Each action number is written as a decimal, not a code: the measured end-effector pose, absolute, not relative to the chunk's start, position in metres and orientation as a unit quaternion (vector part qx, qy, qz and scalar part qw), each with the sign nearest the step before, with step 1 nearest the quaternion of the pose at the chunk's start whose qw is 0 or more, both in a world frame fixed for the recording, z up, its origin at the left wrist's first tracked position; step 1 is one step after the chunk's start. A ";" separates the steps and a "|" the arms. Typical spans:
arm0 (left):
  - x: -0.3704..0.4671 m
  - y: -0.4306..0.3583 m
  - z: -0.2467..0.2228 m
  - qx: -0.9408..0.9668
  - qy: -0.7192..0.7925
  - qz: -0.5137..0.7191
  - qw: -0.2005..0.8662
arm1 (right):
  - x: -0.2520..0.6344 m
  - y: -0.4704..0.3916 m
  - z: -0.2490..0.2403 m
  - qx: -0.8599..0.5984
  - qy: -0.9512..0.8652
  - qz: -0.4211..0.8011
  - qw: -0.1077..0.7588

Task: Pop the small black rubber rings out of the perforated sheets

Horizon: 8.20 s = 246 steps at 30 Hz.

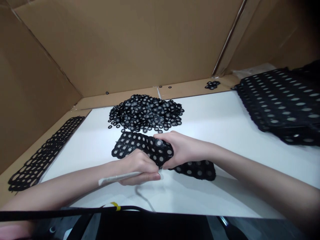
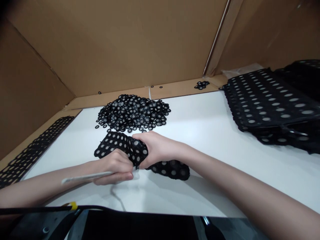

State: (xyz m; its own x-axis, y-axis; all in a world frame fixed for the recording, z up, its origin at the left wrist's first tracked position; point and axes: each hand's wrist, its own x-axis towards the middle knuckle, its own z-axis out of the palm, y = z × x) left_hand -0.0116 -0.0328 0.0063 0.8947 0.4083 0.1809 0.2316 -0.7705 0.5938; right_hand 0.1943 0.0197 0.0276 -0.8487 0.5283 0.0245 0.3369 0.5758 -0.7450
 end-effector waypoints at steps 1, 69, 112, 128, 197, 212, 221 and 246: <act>-0.011 -0.033 0.005 0.931 0.173 0.153 0.281 | 0.194 0.020 0.028 -0.248 -0.879 0.388 0.122; -0.029 0.006 0.005 0.918 0.299 0.158 0.208 | 0.186 0.037 0.000 -0.324 -0.891 0.238 0.211; -0.019 0.004 0.004 0.937 0.294 0.125 0.143 | 0.182 0.037 -0.006 -0.312 -0.885 0.255 0.232; -0.026 0.006 0.007 0.899 0.344 0.130 0.239 | 0.188 0.035 0.001 -0.342 -0.893 0.236 0.173; -0.021 -0.025 -0.003 0.944 0.160 0.268 0.107 | 0.191 0.017 0.028 -0.291 -0.897 0.304 0.133; -0.018 -0.022 0.000 0.943 0.187 0.225 0.161 | 0.190 0.014 0.032 -0.268 -0.903 0.315 0.119; -0.020 -0.021 0.000 0.930 0.205 0.183 0.243 | 0.191 0.015 0.031 -0.266 -0.904 0.315 0.114; -0.021 -0.024 -0.006 0.937 0.185 0.256 0.148 | 0.191 0.014 0.029 -0.293 -0.898 0.320 0.079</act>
